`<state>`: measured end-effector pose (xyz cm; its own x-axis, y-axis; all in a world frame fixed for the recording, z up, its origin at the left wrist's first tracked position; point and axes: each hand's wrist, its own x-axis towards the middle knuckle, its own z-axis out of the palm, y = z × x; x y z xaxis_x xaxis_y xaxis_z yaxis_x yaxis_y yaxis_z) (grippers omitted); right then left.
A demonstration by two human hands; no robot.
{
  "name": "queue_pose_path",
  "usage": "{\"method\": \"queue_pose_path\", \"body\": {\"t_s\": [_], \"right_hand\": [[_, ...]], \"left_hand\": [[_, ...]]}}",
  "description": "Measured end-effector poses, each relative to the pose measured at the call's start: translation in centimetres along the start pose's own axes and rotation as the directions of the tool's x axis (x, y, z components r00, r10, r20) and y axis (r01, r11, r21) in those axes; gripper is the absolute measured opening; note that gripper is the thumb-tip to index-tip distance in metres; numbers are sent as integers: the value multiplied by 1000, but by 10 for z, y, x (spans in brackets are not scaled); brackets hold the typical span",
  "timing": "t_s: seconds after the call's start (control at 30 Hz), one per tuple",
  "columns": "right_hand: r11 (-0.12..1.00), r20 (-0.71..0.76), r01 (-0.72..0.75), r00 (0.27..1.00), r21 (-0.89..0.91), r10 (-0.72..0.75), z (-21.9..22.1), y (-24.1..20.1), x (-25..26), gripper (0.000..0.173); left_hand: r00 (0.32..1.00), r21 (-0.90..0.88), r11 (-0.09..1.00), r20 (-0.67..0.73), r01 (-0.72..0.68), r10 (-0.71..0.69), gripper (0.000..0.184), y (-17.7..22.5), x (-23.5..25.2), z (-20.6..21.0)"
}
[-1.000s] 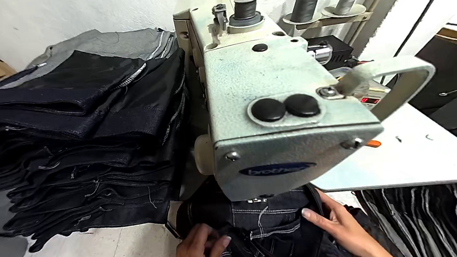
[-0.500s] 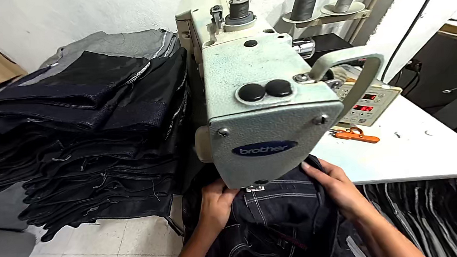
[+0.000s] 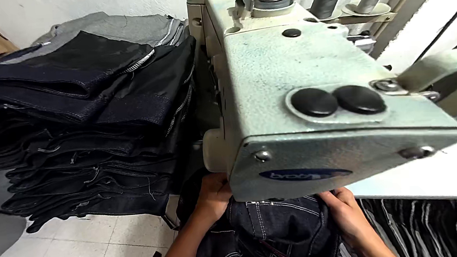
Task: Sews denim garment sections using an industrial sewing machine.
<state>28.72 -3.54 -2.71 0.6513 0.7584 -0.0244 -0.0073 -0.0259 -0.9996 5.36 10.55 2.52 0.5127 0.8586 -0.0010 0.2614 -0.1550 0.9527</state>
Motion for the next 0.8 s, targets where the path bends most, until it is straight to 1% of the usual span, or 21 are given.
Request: {"method": "queue_pose_path", "body": {"t_s": [0.17,0.27,0.3,0.37,0.4,0.47,0.53,0.6,0.67,0.73,0.8], "right_hand": [[999,36,13,999,-32,-12,1,1,5,14],[999,80,-5,997,-48,8,-1,1,6,18],[998,94,-12,995,-56,17,-3,3,6,20],[992,142,10,990,-125,8,-9,4,5,29],[976,163,61,986,-207,-28,-11,6,3,37],[900,172,190,976,-392,-131,-19,10,-2,59],[836,151,237,971,-495,-186,-26,13,-9,72],[822,106,235,972,-519,-211,-29,19,-22,80],[835,60,202,978,-512,-200,-28,26,-40,86],[861,29,140,989,-489,-144,-21,32,-59,87],[896,24,40,999,-443,-33,-11,33,-76,85]], "left_hand": [[1000,-34,999,-14,-18,18,12,2,-4,-2],[998,47,997,-3,58,-57,18,1,-6,-7],[998,63,996,1,59,-59,20,-2,-7,-7],[1000,54,999,-24,9,-8,25,-12,-10,-9],[999,51,999,-38,-7,9,29,-16,-12,-11],[998,57,998,-52,-20,23,35,-20,-15,-17],[995,87,994,-72,-64,70,41,-23,-21,-23],[993,130,987,-61,-94,103,44,-22,-28,-32],[992,203,972,-3,-120,123,45,-18,-36,-40],[980,333,922,87,-196,177,49,-10,-43,-45],[962,451,850,170,-270,215,47,-1,-48,-46]]}}
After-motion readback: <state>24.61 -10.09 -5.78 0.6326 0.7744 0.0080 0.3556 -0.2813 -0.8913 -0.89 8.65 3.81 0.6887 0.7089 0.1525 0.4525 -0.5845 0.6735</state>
